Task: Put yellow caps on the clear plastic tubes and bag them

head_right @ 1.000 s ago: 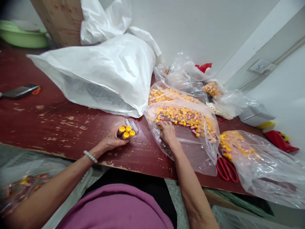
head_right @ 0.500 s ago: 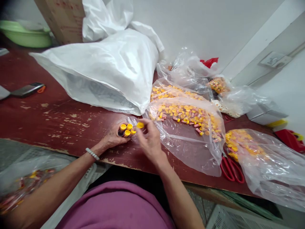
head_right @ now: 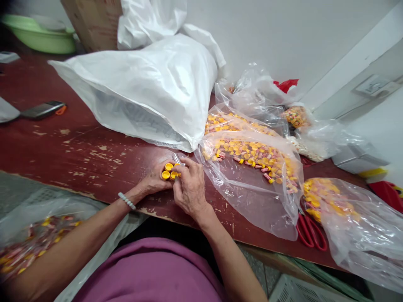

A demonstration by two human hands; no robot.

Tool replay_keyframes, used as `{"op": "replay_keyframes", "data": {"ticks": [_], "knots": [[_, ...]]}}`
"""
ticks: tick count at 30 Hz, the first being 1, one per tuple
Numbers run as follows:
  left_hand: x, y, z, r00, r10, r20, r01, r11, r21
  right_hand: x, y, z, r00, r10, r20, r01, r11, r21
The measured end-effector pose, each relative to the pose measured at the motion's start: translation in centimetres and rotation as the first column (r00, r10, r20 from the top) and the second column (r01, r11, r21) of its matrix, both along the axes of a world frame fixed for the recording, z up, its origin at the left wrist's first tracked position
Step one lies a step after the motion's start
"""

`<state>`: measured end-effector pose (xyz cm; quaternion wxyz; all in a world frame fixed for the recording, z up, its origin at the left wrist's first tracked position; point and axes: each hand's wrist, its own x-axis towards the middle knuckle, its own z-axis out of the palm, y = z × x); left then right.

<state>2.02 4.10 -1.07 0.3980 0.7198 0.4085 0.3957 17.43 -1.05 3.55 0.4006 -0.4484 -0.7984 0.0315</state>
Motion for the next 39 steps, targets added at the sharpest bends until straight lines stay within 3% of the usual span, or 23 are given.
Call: {"op": "replay_keyframes", "data": {"ticks": [6, 11, 14, 17, 22, 27, 31, 35, 39], "knots": [[-0.1, 0.2, -0.2, 1.000, -0.002, 0.027, 0.002, 1.000, 0.008, -1.0, -0.6, -1.0, 0.963, 0.018, 0.268, 0.004, 0.997, -0.081], [0.0, 0.0, 0.4, 0.998, -0.002, 0.069, 0.006, 0.998, -0.060, 0.0, -0.3, -0.5, 0.985, 0.066, 0.159, -0.044, 0.989, -0.142], [0.1, -0.5, 1.0, 0.991, 0.074, 0.114, -0.060, 0.991, -0.123, 1.1, -0.3, -0.1, 0.999, 0.021, 0.049, -0.016, 0.994, -0.108], [0.3, -1.7, 1.4, 0.971, 0.145, 0.189, -0.087, 0.955, -0.285, 1.7, -0.5, 0.0, 0.992, 0.065, 0.112, -0.060, 0.997, -0.050], [0.9, -4.6, 1.4, 0.870, 0.147, 0.471, 0.090, 0.891, -0.444, 0.8, -0.7, -0.9, 0.930, 0.201, 0.308, -0.197, 0.979, -0.042], [1.0, -6.7, 1.1, 0.750, 0.241, 0.616, 0.222, 0.786, -0.578, -0.9, -0.7, -1.7, 0.901, 0.308, 0.307, -0.317, 0.948, -0.021], [0.5, -7.8, 1.2, 0.703, 0.311, 0.640, 0.205, 0.773, -0.601, -2.1, -1.3, -1.4, 0.880, 0.350, 0.320, -0.379, 0.925, 0.030], [-0.6, -8.6, 1.2, 0.699, 0.283, 0.656, 0.244, 0.769, -0.592, -3.1, -1.8, -1.3, 0.883, 0.351, 0.312, -0.404, 0.906, 0.124], [-1.7, -10.0, 1.3, 0.660, 0.332, 0.674, 0.230, 0.765, -0.602, -4.4, -2.5, -1.2, 0.851, 0.419, 0.318, -0.472, 0.874, 0.112]]}}
